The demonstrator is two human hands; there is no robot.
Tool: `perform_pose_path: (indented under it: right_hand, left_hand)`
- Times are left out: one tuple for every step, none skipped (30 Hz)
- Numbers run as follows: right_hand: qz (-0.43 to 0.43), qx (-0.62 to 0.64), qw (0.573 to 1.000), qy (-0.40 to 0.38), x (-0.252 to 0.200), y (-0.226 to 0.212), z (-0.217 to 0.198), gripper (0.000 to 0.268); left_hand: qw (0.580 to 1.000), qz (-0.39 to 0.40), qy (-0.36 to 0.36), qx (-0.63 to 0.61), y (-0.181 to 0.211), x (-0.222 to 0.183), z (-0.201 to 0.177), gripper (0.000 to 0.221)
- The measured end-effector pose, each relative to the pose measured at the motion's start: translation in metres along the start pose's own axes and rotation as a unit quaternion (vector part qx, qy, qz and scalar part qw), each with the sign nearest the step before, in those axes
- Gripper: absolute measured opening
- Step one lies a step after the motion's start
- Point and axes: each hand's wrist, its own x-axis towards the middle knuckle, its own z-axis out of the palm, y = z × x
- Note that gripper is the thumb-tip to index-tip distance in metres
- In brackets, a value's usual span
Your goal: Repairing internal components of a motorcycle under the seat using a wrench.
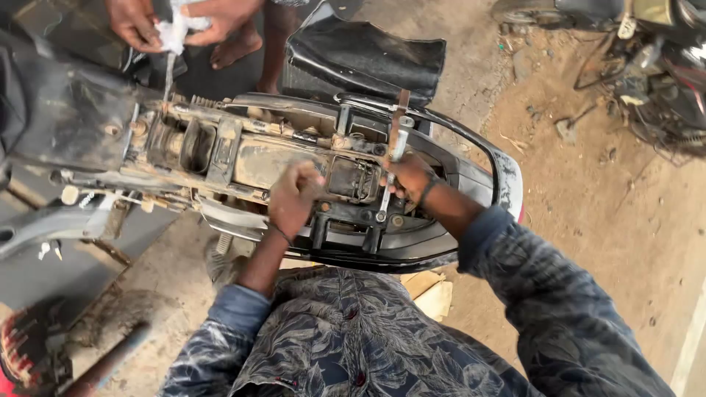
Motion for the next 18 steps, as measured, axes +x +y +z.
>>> perform_pose_path:
  right_hand:
    - [-0.005, -0.006, 1.000, -0.009, 0.001, 0.003, -0.005, 0.026]
    - [-0.006, 0.069, 0.997, -0.026, 0.002, 0.007, -0.011, 0.030]
    - [0.002, 0.153, 0.988, -0.037, -0.005, 0.022, -0.014, 0.035]
    - [0.006, 0.157, 0.987, -0.040, -0.010, 0.021, -0.009, 0.035]
    - [0.046, 0.179, 0.982, -0.027, -0.018, 0.022, -0.004, 0.031]
    - [0.086, 0.202, 0.976, -0.015, -0.028, 0.023, 0.001, 0.028]
    - [0.083, 0.211, 0.974, -0.011, -0.029, 0.021, 0.004, 0.028]
    - [0.061, 0.193, 0.979, 0.012, -0.031, 0.018, 0.007, 0.027]
    - [0.044, 0.167, 0.984, 0.035, -0.035, 0.016, 0.009, 0.026]
    - [0.044, 0.171, 0.984, 0.037, -0.035, 0.024, 0.010, 0.026]
    - [0.032, 0.159, 0.985, 0.056, -0.034, 0.028, 0.007, 0.026]
    - [0.020, 0.148, 0.986, 0.076, -0.033, 0.032, 0.005, 0.027]
    - [0.010, 0.141, 0.987, 0.074, -0.040, 0.018, 0.007, 0.027]
    - [-0.011, 0.108, 0.993, 0.038, -0.047, 0.005, 0.007, 0.024]
    - [-0.022, 0.078, 0.997, 0.003, -0.059, 0.002, 0.010, 0.037]
    - [-0.022, 0.074, 0.997, 0.003, -0.056, -0.006, 0.011, 0.037]
    - [-0.106, 0.012, 0.991, -0.083, -0.054, -0.009, 0.013, 0.022]
    - [-0.187, -0.049, 0.967, -0.168, -0.052, -0.013, 0.015, 0.030]
  left_hand:
    - [1.000, -0.003, 0.011, 0.003, -0.002, -0.011, 0.017, 0.034]
    - [0.998, -0.015, -0.051, 0.025, -0.004, -0.021, 0.035, 0.036]
    - [0.990, -0.027, -0.128, 0.048, -0.009, -0.037, 0.053, 0.038]
    - [0.990, -0.032, -0.131, 0.052, -0.005, -0.041, 0.062, 0.038]
    - [0.986, 0.049, -0.139, 0.083, -0.002, -0.046, 0.072, 0.040]
    - [0.974, 0.129, -0.146, 0.111, 0.002, -0.053, 0.080, 0.043]
    - [0.972, 0.136, -0.153, 0.116, 0.005, -0.049, 0.077, 0.043]
    - [0.962, 0.183, -0.151, 0.137, 0.009, -0.046, 0.073, 0.044]
    - [0.951, 0.225, -0.146, 0.153, 0.014, -0.047, 0.071, 0.044]
    - [0.950, 0.227, -0.150, 0.153, 0.010, -0.051, 0.064, 0.044]
    - [0.950, 0.230, -0.145, 0.151, 0.007, -0.054, 0.060, 0.042]
    - [0.951, 0.234, -0.140, 0.150, 0.005, -0.059, 0.054, 0.040]
    - [0.951, 0.237, -0.128, 0.150, -0.007, -0.055, 0.051, 0.040]
    - [0.954, 0.241, -0.100, 0.150, -0.018, -0.052, 0.048, 0.035]
    - [0.956, 0.240, -0.082, 0.147, -0.032, -0.056, 0.049, 0.031]
    - [0.957, 0.239, -0.079, 0.145, -0.033, -0.062, 0.045, 0.031]
    - [0.959, 0.242, -0.051, 0.140, -0.035, -0.072, 0.040, 0.027]
    - [0.960, 0.244, -0.023, 0.136, -0.036, -0.080, 0.036, 0.024]
